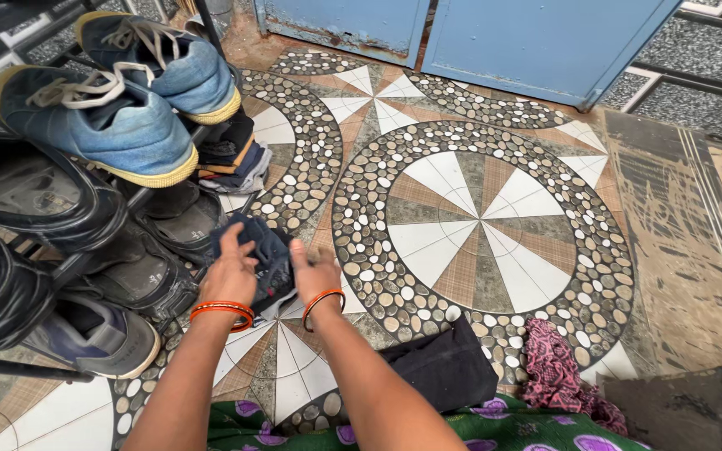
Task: The person folds several pairs of socks and places them on the bottom shelf of a shoe rack. They then adjust the position of shoes on the rack to make space and ensure neatness.
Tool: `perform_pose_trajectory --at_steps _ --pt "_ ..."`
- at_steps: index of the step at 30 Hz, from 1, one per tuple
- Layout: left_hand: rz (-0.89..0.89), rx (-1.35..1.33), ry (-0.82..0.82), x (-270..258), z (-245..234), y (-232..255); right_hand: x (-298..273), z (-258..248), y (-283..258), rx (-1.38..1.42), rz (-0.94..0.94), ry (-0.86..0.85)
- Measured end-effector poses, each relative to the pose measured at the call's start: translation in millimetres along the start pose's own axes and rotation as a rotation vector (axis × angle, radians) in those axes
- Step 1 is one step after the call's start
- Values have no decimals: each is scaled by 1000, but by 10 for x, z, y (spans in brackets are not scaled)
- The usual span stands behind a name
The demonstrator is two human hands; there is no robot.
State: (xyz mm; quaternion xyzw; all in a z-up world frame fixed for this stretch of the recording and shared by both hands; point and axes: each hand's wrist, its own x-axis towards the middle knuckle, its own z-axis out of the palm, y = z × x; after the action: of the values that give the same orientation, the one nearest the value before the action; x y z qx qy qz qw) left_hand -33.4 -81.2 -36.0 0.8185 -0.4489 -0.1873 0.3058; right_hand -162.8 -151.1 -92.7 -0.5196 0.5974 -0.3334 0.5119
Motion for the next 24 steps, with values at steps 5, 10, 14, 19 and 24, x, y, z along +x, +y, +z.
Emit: perform_pose_trajectory --at_steps 5,10,14,19,24 --pt "-76 -113 -17 56 48 -117 -82 86 -303 -343 -353 -147" --pt "-181 -709 96 151 -2 -225 1 101 -442 -581 -176 -368" --pt "-321 -417 363 0 -3 -185 -12 198 -535 -635 -14 -391" --pt "-617 -571 358 29 140 -492 159 203 -471 -485 120 -356" --pt "-698 -1187 60 102 367 -693 394 233 -255 -368 124 -393"
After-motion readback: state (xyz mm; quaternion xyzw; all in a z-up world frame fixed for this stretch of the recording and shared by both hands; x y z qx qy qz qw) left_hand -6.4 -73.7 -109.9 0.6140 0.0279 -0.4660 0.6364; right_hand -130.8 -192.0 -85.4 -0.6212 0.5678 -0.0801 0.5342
